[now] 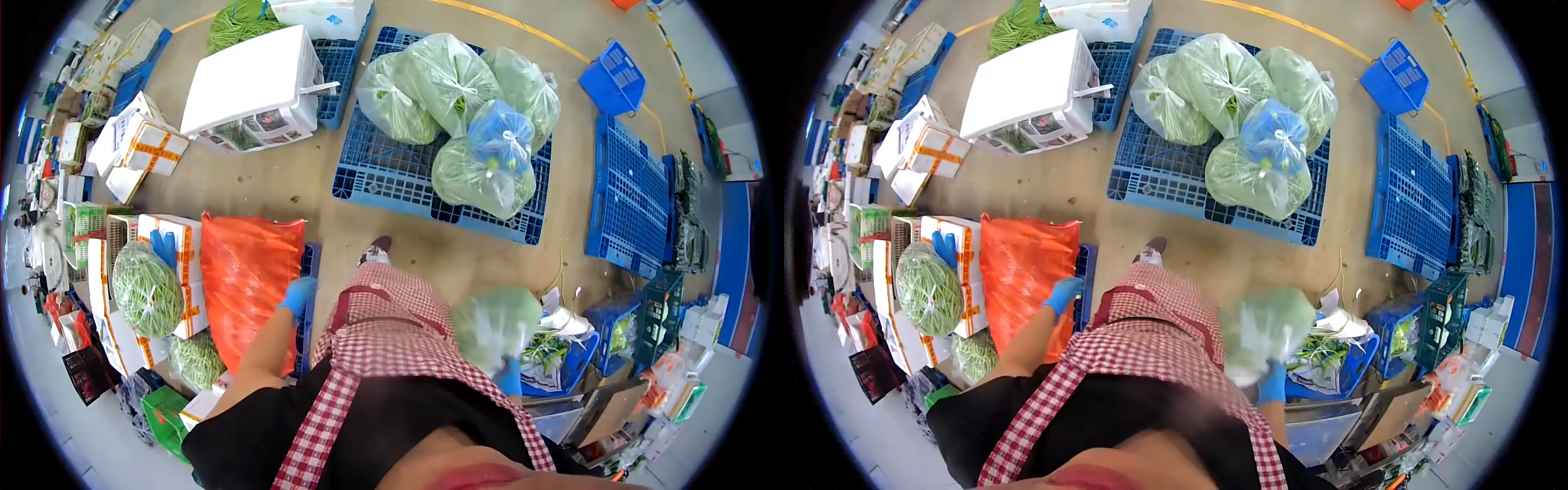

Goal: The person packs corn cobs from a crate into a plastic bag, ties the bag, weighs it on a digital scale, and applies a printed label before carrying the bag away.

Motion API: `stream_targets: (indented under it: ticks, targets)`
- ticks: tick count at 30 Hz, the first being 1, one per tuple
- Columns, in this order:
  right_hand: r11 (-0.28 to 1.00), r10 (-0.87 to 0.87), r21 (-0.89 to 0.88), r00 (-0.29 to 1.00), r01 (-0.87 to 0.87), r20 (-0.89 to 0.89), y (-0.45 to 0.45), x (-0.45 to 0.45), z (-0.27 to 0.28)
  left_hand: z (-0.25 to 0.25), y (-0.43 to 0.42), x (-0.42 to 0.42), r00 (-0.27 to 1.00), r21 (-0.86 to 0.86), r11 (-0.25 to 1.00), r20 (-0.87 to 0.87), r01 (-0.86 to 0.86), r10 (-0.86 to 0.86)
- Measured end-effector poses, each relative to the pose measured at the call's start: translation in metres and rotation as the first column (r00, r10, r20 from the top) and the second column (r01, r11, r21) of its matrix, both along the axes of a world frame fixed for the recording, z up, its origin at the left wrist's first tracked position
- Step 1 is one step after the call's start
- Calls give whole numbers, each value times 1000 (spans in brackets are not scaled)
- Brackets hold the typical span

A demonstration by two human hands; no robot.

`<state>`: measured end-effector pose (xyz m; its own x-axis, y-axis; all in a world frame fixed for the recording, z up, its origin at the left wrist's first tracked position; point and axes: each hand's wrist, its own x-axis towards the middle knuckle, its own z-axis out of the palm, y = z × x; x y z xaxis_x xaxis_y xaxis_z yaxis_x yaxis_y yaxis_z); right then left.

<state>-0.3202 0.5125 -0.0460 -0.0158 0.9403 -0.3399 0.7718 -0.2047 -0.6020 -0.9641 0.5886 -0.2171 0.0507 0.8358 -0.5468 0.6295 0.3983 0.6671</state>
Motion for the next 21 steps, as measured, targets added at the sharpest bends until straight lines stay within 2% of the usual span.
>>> stream_targets:
  ticks: [1,2,3,5,6,8,9,11,12,14,16,19,20,21]
  targets:
    - [781,-577,-536,698,320,-424,50,-25,-13,90,25,-11,907,-43,930,207,-365,366]
    - [156,-973,-870,-79,468,-217,101,-51,-25,117,36,-25,820,-154,836,165,-527,548]
    - [226,-969,-843,26,488,-245,143,-76,-24,144,46,-39,689,-239,692,111,-681,716]
    - [479,-872,-758,343,444,-350,190,-99,-55,155,42,-74,516,-322,502,48,-802,855]
    - [529,-840,-748,374,401,-393,216,-115,-81,161,39,-82,473,-326,455,25,-829,880]
    - [593,-797,-721,389,359,-462,269,-159,-114,166,36,-88,563,-327,525,-27,-786,826]
    - [609,-788,-707,375,360,-488,299,-190,-117,168,32,-88,684,-332,631,-59,-701,728]
    - [761,-628,-568,573,312,-526,359,-243,-120,163,23,-77,795,-356,727,-80,-587,602]
    - [813,-545,-517,660,267,-517,389,-264,-128,160,17,-69,796,-391,718,-68,-576,601]
    - [944,-287,-277,855,177,-432,440,-294,-158,156,6,-48,766,-471,665,-34,-579,642]
    - [984,-57,-179,942,-4,-331,492,-325,-150,154,-5,-33,718,-535,601,-14,-593,696]
    - [992,96,-77,995,-98,-30,520,-376,-195,166,-15,-17,601,-582,476,-27,-659,799]
    - [994,97,-47,995,-98,-18,509,-402,-187,171,-16,-14,547,-585,427,-33,-689,837]
    - [976,216,-30,976,-216,-7,501,-422,-180,177,-16,-12,509,-580,391,-48,-714,859]
